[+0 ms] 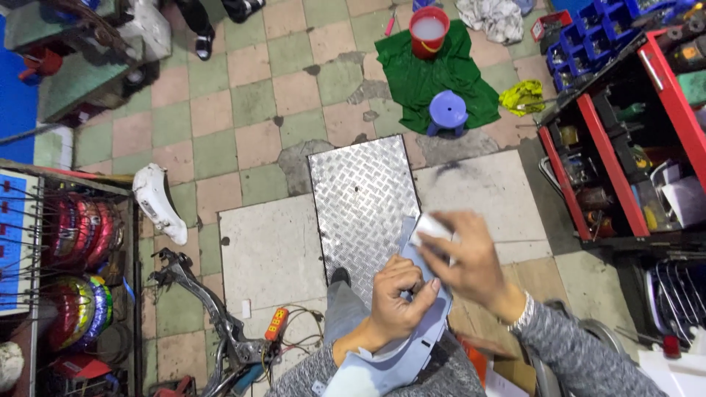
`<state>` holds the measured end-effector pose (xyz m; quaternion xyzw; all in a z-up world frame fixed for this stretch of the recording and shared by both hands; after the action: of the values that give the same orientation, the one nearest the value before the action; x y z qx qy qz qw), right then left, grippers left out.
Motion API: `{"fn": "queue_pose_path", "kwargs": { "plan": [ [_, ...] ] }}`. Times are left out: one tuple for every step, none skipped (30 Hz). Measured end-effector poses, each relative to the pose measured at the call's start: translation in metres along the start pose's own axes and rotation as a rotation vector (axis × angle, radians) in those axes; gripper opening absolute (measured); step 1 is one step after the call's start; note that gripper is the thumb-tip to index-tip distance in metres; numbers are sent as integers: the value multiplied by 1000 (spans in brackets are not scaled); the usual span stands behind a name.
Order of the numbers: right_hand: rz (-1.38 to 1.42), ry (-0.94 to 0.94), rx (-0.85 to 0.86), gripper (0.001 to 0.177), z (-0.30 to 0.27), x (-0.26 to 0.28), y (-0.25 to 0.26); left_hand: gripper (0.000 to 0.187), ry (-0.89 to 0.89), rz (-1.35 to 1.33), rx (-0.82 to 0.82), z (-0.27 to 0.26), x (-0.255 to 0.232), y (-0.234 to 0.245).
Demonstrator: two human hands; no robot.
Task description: The person sands a light blue motorcycle fairing with a white sanding block, then dips the block into a red bucket of water and continues sanding the part.
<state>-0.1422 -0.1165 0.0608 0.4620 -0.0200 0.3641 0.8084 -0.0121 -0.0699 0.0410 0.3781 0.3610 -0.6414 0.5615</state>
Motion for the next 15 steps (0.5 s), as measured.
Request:
{"fn": "queue_pose_path", "kwargs": {
  "plan": [
    [71,82,-4,21,-1,17,5,44,-4,1,2,0,-2,1],
    [69,89,-13,21,2,6,1,44,-14,3,3,1,1,1],
    [24,10,-15,21,1,-13,-2,45,1,-2,-1,-1,5,-1],
    [-21,-70,-18,22,1,-32,-6,47,16,-7,-4,-1,11,-3],
    [-23,-66,-22,22,-2,-27,-6,47,11,-7,-4,-2,11,-5],
    [-4,-21,9,26,-5,-17,-9,47,23,-12,-9,-2,13,-5],
    [15,26,38,31,-8,-4,-13,47,34,-17,-14,-5,15,-3],
    [13,31,33,31,-5,-9,-15,47,26,-16,-15,-2,16,-1],
    [24,46,35,29,-3,-14,-17,48,25,-18,-16,0,16,0],
    [35,61,37,27,-2,-19,-18,49,23,-20,-18,2,17,1],
    [31,59,36,27,2,-19,-23,49,22,-23,-15,2,19,2],
    [-25,2,13,26,6,-23,-26,49,28,-43,-14,3,23,3],
    [-79,-51,-8,25,12,-28,-29,48,34,-62,-18,6,26,5],
    [-82,-48,-7,25,13,-20,-26,48,31,-64,-20,9,26,8],
    [14,11,14,21,16,-8,-27,47,45,-41,-25,14,27,13]
  ]
}}
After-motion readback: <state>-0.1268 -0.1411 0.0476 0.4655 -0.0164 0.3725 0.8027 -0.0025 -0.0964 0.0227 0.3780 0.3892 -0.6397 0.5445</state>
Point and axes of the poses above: each hand's wrist, its own z-axis towards the middle knuckle, its own y-axis out of the back of the hand, x = y × z, the point moved 8 cm from there along z, towards the middle knuckle, and after that the axes turned 10 degrees about -z, right-handed, at the moved point
